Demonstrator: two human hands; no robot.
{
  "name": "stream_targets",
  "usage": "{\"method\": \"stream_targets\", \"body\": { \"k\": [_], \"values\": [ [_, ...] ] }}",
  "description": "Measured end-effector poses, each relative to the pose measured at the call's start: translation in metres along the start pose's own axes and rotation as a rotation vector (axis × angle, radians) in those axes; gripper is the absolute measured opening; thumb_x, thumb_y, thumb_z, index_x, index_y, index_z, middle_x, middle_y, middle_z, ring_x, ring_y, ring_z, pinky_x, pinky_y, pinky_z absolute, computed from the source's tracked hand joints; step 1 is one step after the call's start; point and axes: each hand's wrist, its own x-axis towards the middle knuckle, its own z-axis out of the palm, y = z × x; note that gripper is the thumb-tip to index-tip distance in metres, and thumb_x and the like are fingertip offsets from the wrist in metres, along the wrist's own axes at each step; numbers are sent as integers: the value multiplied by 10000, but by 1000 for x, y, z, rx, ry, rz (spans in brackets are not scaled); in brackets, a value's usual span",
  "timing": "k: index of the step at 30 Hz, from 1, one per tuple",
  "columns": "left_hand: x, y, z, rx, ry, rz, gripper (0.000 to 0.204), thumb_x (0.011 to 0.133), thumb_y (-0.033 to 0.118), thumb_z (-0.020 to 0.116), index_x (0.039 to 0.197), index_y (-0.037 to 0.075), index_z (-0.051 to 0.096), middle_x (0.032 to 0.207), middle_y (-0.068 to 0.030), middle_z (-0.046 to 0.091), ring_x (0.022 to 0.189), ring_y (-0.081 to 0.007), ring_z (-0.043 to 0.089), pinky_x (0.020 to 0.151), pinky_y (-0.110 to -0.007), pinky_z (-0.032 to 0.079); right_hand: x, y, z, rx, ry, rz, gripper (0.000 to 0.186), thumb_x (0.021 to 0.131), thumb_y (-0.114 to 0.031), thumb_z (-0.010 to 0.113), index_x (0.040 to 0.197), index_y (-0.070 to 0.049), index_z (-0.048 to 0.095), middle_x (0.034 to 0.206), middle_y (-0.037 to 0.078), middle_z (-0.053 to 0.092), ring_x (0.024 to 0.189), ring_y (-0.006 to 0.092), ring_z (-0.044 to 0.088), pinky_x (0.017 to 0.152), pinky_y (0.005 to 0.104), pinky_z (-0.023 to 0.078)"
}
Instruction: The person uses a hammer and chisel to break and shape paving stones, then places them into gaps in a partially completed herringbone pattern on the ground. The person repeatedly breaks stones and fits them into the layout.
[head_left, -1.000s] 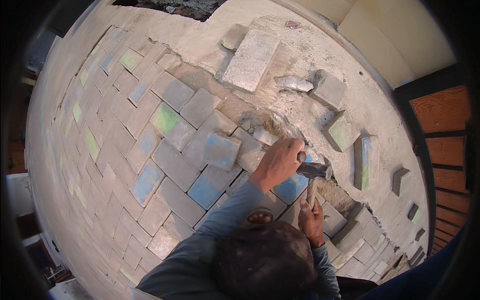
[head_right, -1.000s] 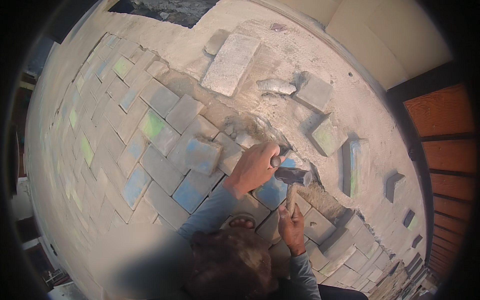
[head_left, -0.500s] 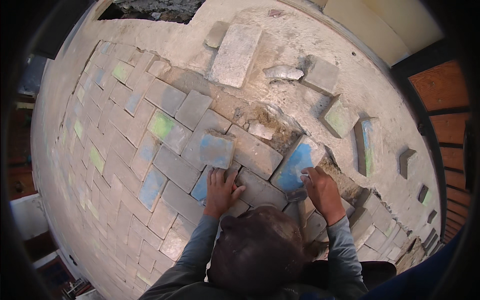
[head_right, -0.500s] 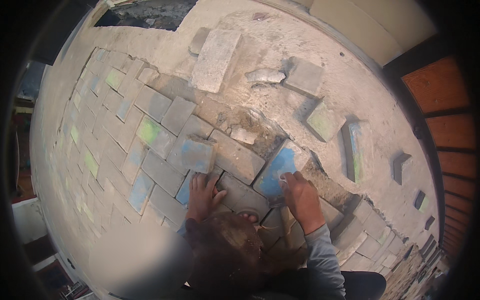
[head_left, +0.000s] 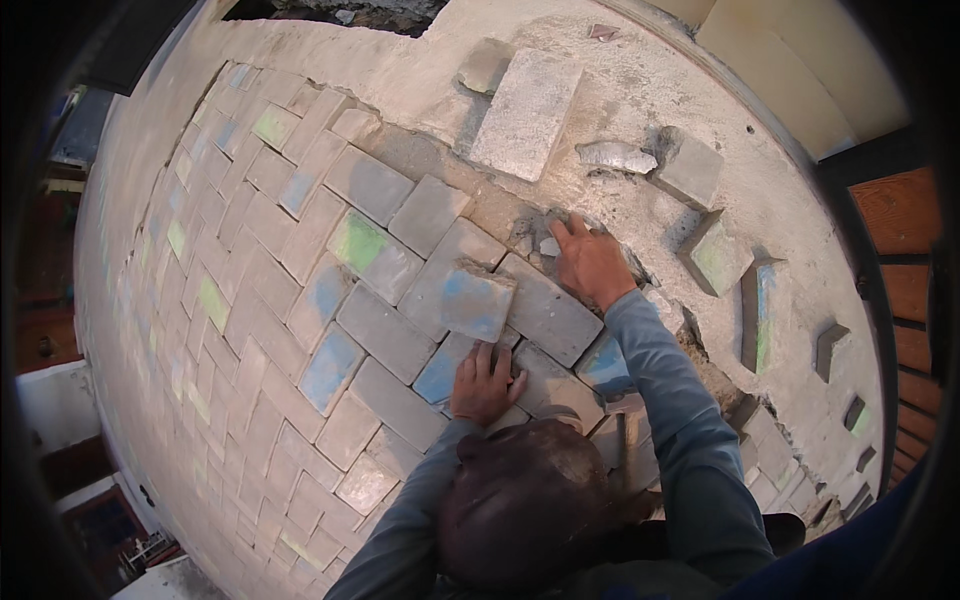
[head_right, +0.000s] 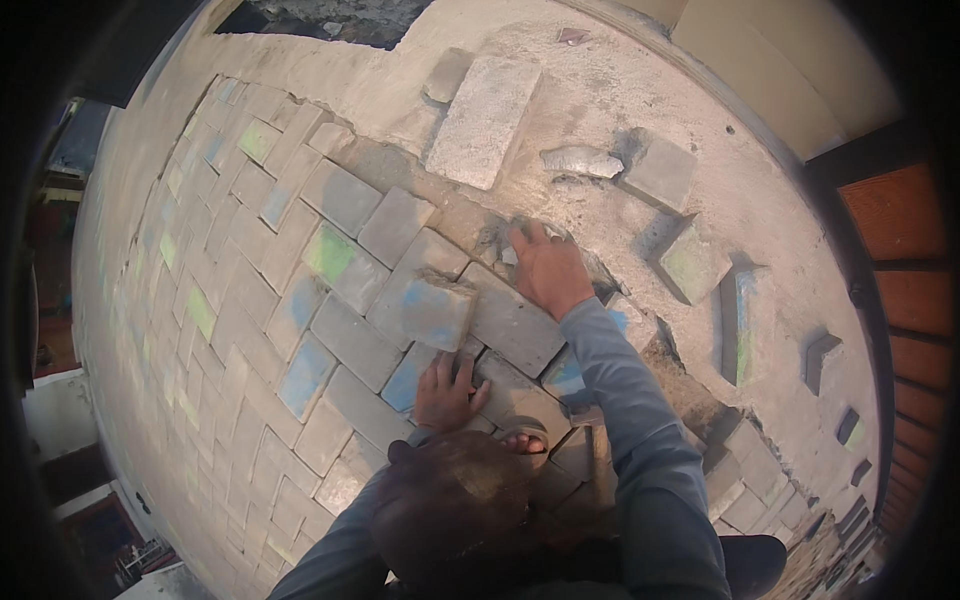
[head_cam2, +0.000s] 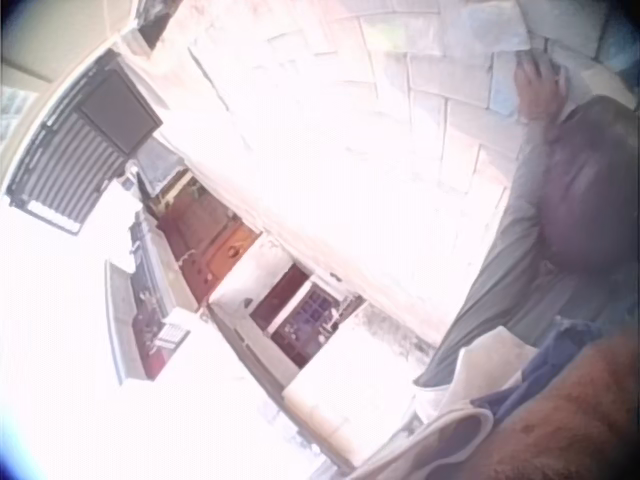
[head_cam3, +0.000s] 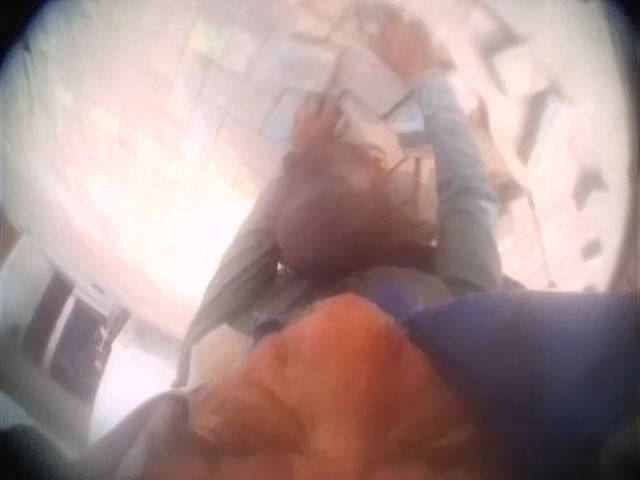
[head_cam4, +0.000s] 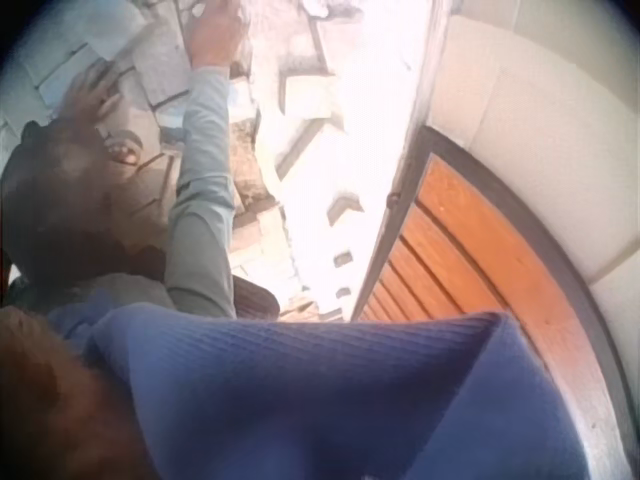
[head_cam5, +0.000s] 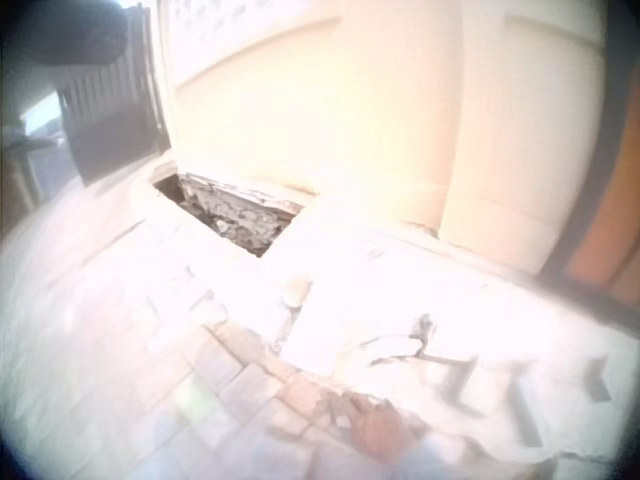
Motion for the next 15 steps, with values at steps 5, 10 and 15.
{"method": "stream_targets", "body": {
  "k": [5,10,15],
  "values": [
    [9,6,8,-27,26,17,542,871,440,734,1278,90,657,1332,-197,554,1241,-380,563,957,-476,487,43,-4,29,-477,125,-211,541,927,-221,629,1457,-258,529,1430,75,506,1212,376,585,865,533,507],
    [4,3,4,-22,-1,-23,546,879,448,729,1293,99,655,1334,-188,551,1257,-383,554,972,-472,478,50,-35,11,-538,-125,-155,521,968,-233,599,1477,-291,507,1456,13,475,1221,371,569,829,592,501],
    [4,7,1,-15,-11,-48,541,866,442,736,1282,106,656,1324,-180,557,1252,-382,554,983,-473,470,48,-20,20,-458,-102,-185,492,986,-237,574,1461,-354,520,1547,29,424,1234,349,576,858,545,534]
  ]
}}
